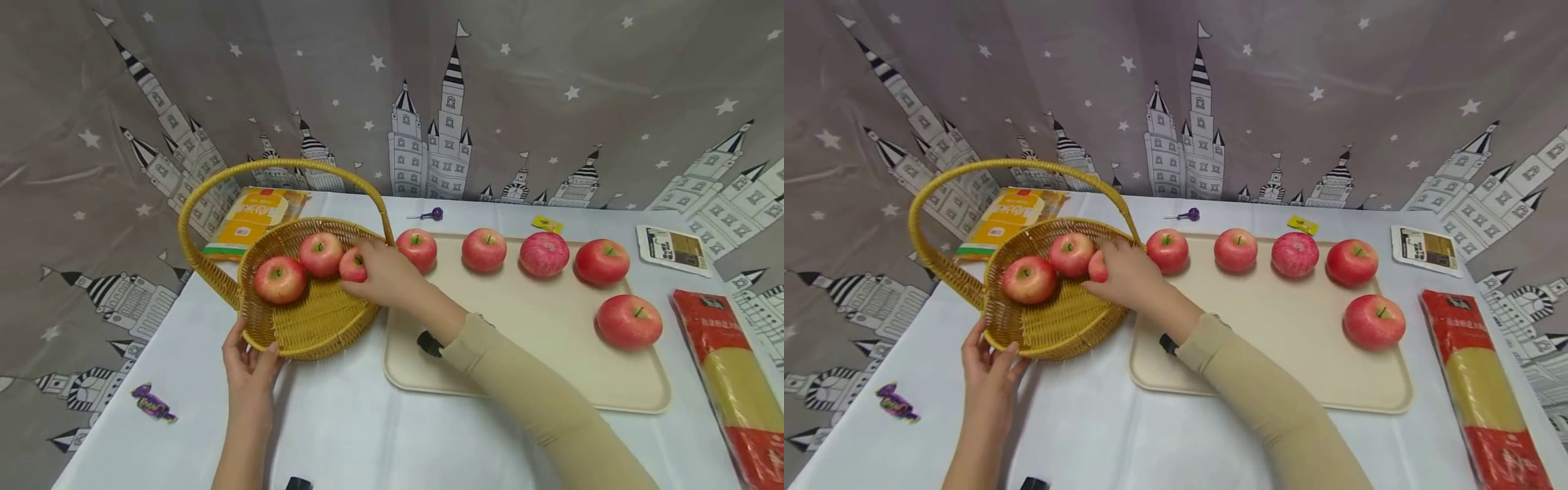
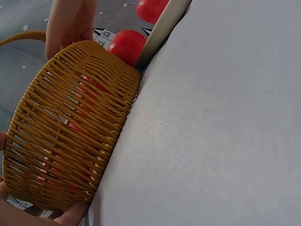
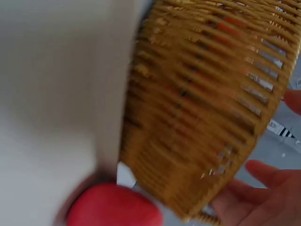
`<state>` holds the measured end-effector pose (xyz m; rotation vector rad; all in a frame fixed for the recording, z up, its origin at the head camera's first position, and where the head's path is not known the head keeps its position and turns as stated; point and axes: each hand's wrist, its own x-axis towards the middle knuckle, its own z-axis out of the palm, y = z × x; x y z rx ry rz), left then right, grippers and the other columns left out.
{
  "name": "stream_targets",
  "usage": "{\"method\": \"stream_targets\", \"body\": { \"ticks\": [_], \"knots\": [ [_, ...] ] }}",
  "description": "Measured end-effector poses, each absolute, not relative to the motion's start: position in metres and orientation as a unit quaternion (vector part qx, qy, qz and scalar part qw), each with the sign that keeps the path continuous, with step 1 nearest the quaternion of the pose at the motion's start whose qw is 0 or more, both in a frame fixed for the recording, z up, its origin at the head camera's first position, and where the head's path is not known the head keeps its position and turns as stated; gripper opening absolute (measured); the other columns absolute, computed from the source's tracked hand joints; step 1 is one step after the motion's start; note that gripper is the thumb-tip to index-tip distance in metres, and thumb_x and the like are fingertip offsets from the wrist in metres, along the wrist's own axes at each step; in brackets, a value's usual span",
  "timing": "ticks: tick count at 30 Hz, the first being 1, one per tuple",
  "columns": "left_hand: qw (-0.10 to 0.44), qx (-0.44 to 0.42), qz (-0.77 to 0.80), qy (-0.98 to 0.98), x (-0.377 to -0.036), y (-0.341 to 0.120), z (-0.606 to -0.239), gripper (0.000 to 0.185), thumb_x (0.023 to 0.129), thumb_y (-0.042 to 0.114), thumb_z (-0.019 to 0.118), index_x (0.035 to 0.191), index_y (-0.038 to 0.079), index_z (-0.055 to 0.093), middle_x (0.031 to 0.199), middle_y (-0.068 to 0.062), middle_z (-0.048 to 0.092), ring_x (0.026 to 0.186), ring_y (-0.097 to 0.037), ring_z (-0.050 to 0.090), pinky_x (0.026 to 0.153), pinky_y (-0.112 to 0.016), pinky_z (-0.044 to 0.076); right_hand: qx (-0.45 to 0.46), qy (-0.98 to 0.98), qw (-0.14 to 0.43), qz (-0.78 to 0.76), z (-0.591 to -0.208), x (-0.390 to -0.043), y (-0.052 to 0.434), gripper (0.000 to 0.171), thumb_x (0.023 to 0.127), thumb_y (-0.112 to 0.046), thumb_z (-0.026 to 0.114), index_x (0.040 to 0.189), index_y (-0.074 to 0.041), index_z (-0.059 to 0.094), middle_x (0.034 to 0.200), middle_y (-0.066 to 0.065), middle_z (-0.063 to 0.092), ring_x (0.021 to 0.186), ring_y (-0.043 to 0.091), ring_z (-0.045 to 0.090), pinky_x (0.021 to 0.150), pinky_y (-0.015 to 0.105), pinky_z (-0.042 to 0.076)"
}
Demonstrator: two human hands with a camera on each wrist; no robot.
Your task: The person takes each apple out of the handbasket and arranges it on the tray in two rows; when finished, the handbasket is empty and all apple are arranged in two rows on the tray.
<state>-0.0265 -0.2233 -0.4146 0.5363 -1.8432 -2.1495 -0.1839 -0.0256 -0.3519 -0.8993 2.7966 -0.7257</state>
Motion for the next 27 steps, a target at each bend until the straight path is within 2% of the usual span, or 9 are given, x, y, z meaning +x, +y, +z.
{"method": "stream_targets", "body": {
  "ticks": [3,6,10,13,18,20,24,27],
  "knots": [
    [0.132,0.189,-0.734,-0.639,-0.026,-0.225,-0.414,0.069,0.098,0.002,0.049,0.153,0.024,0.012,0.154,-0.008,0.012,0.14,-0.027,0.024,0.091,-0.015,0.046,-0.284,0.935,0.063,-0.203,-0.355,-0.19,-0.04,0.078,0.086,-0.048,0.064,0.146,-0.006,0.038,0.14,0.012,0.047,0.125,0.028,0.048,0.104,0.041,0.041],
    [0.134,0.189,-0.735,-0.637,-0.025,-0.225,-0.414,0.069,0.098,0.002,0.048,0.152,0.024,0.013,0.154,-0.008,0.012,0.14,-0.027,0.024,0.092,-0.016,0.046,-0.265,0.945,0.07,-0.18,-0.36,-0.196,-0.048,0.076,0.085,-0.048,0.064,0.144,-0.007,0.04,0.134,0.01,0.052,0.116,0.028,0.053,0.095,0.041,0.048],
    [0.132,0.186,-0.738,-0.635,-0.026,-0.224,-0.415,0.068,0.098,0.002,0.048,0.152,0.024,0.012,0.154,-0.008,0.013,0.139,-0.027,0.025,0.091,-0.016,0.047,-0.258,0.951,0.07,-0.157,-0.368,-0.201,-0.052,0.07,0.082,-0.049,0.064,0.135,-0.007,0.048,0.122,0.009,0.058,0.105,0.025,0.058,0.083,0.039,0.053],
    [0.131,0.185,-0.74,-0.633,-0.027,-0.223,-0.416,0.068,0.099,0.002,0.048,0.152,0.023,0.012,0.153,-0.007,0.014,0.139,-0.028,0.025,0.09,-0.015,0.047,-0.267,0.949,0.048,-0.161,-0.372,-0.202,-0.049,0.064,0.079,-0.05,0.065,0.127,-0.009,0.053,0.113,0.006,0.059,0.098,0.021,0.058,0.079,0.037,0.053],
    [0.126,0.2,-0.731,-0.64,-0.027,-0.221,-0.416,0.069,0.099,0.005,0.049,0.153,0.025,0.012,0.155,-0.007,0.012,0.14,-0.026,0.024,0.091,-0.015,0.046,-0.304,0.922,-0.008,-0.238,-0.366,-0.191,-0.036,0.064,0.076,-0.05,0.067,0.127,-0.013,0.055,0.11,-0.001,0.06,0.099,0.015,0.057,0.084,0.032,0.05],
    [0.122,0.206,-0.727,-0.643,-0.027,-0.221,-0.416,0.07,0.099,0.006,0.05,0.153,0.027,0.011,0.156,-0.007,0.01,0.14,-0.026,0.024,0.092,-0.016,0.046,-0.314,0.908,-0.016,-0.278,-0.353,-0.179,-0.024,0.068,0.075,-0.05,0.07,0.131,-0.015,0.054,0.113,-0.003,0.06,0.103,0.013,0.056,0.088,0.03,0.049],
    [0.123,0.201,-0.729,-0.643,-0.027,-0.221,-0.416,0.069,0.099,0.005,0.049,0.153,0.026,0.011,0.155,-0.007,0.011,0.14,-0.026,0.024,0.093,-0.017,0.046,-0.305,0.891,-0.018,-0.336,-0.323,-0.15,0.013,0.071,0.073,-0.05,0.075,0.133,-0.02,0.053,0.118,-0.007,0.058,0.105,0.01,0.053,0.088,0.03,0.048],
    [0.125,0.194,-0.733,-0.64,-0.028,-0.222,-0.416,0.069,0.099,0.004,0.047,0.153,0.025,0.011,0.155,-0.008,0.011,0.14,-0.026,0.024,0.092,-0.017,0.046,-0.292,0.888,-0.04,-0.353,-0.308,-0.134,0.05,0.075,0.072,-0.048,0.079,0.136,-0.019,0.051,0.124,-0.006,0.056,0.11,0.011,0.052,0.091,0.032,0.048]
  ]
}}
